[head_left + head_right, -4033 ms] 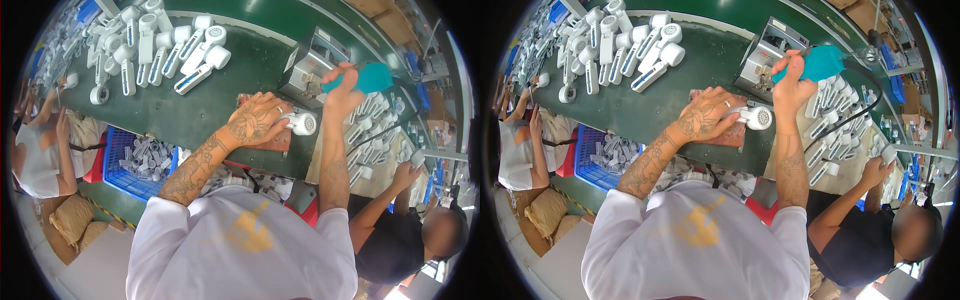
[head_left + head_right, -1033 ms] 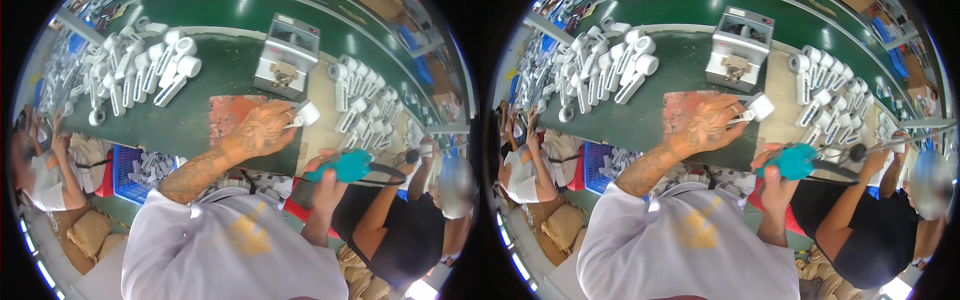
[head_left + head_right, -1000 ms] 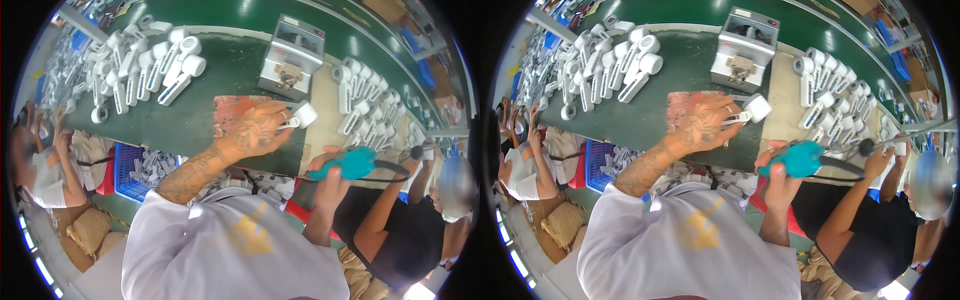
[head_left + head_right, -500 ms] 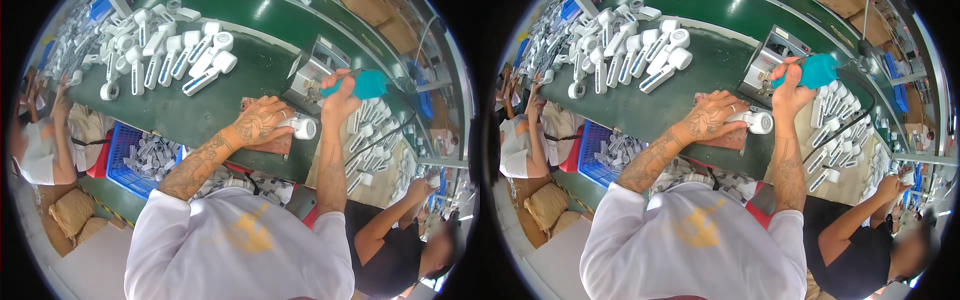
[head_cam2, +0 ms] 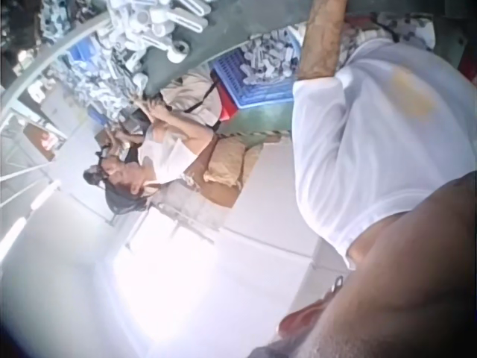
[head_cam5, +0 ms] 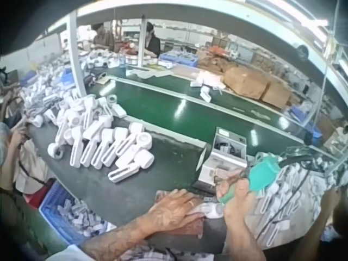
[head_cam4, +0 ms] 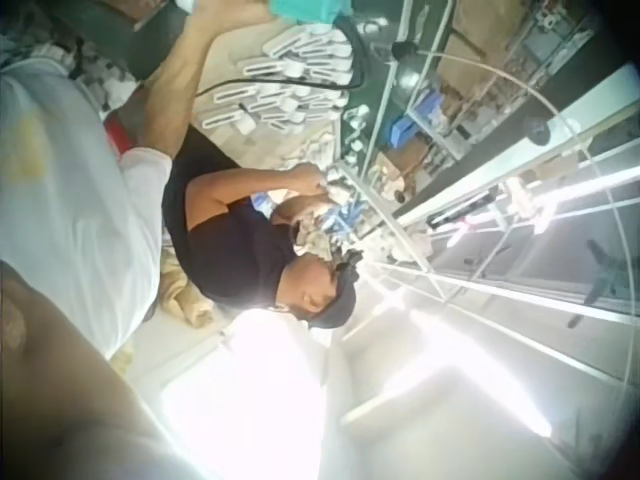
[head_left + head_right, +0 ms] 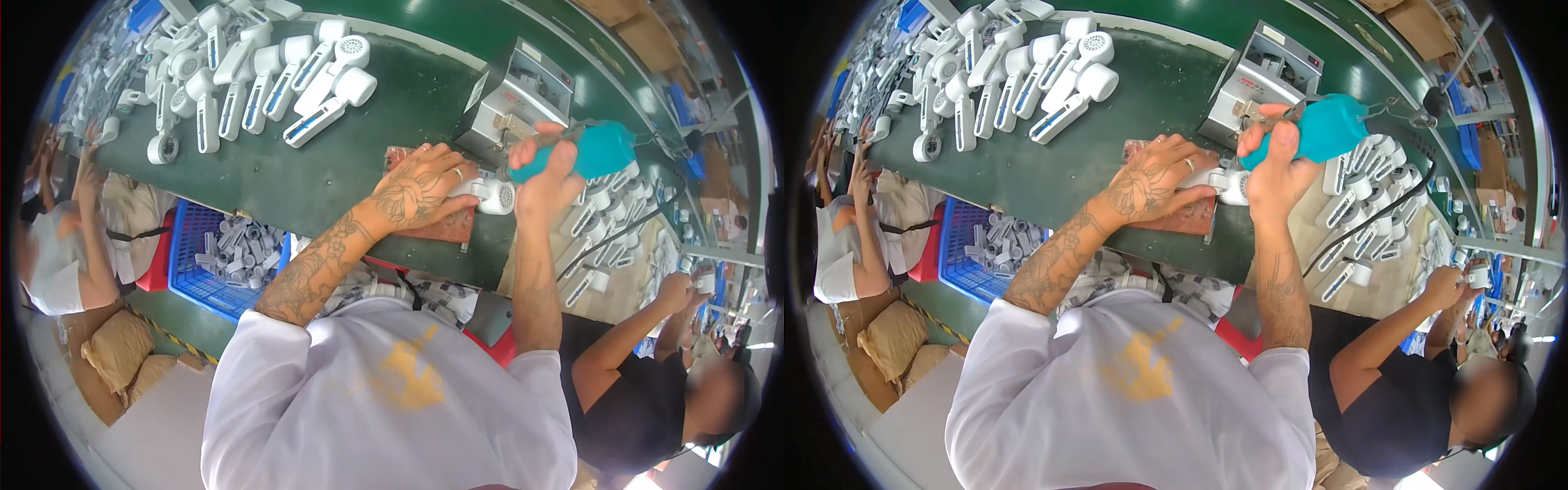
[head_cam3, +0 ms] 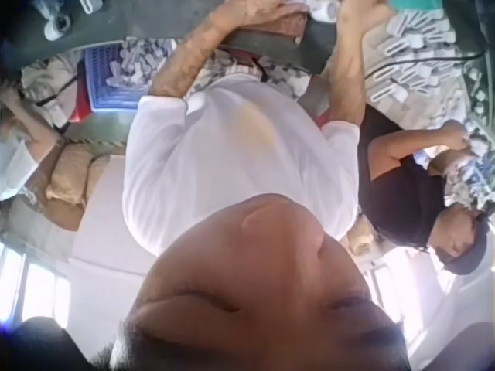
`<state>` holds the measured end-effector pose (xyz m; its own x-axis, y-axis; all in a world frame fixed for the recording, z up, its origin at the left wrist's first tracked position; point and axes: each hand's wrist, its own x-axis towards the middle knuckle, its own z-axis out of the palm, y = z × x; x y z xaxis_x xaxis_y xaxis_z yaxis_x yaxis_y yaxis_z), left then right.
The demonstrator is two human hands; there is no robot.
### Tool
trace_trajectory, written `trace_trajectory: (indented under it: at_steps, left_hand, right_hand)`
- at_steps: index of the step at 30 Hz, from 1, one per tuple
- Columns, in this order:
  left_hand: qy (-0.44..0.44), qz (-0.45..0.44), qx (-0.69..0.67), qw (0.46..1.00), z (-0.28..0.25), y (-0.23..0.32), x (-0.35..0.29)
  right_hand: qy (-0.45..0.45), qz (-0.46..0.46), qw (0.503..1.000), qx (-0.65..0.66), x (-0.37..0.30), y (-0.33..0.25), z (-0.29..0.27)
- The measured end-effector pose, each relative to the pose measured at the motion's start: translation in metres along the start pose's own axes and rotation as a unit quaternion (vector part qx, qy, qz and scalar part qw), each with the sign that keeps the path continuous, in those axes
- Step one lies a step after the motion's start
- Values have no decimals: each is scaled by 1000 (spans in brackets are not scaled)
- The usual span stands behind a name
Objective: Assembling small hand-held fans on an electronics production floor.
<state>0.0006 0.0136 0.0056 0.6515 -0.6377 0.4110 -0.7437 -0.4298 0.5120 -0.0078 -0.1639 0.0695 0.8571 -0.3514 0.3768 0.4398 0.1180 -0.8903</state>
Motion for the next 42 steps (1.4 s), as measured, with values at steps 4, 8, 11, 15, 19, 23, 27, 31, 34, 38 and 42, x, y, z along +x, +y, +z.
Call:
trace_trajectory:
  at_steps: [4,8,11,15,19,23,27,31,34,38,42]
  left_hand:
    - [-26,-8,-15,1000,1,-2,2]
    - [-25,-5,-7,1000,0,0,2]
    - [-24,-2,0,1000,0,0,2]
    - [-14,-1,23,1000,2,0,2]
    - [-24,-4,14,1000,2,0,4]
    - [-15,-1,12,1000,3,-3,0]
    - [13,5,-5,1000,0,0,0]
    - [3,0,-36,999,2,-3,1]
    - [9,1,-37,999,1,-1,2]
    - [6,4,-30,1000,-1,-2,2]
    - [16,2,-25,1000,0,-2,0]
  right_hand:
    - [-11,-10,1000,-7,-6,-1,7]
    - [-11,-11,1000,0,-9,11,3]
    - [-14,-10,1000,16,-11,22,-2]
    - [-24,-6,999,28,-12,24,-1]
    - [-11,-4,1000,17,-10,20,0]
    - [-2,6,1000,-6,-6,12,3]
    - [49,-93,994,-21,25,-1,5]
    - [29,-134,987,-83,45,14,2]
    - [14,-102,993,-50,42,27,-3]
    - [18,-87,994,-57,40,20,-2]
    - [50,20,998,-26,11,-1,1]
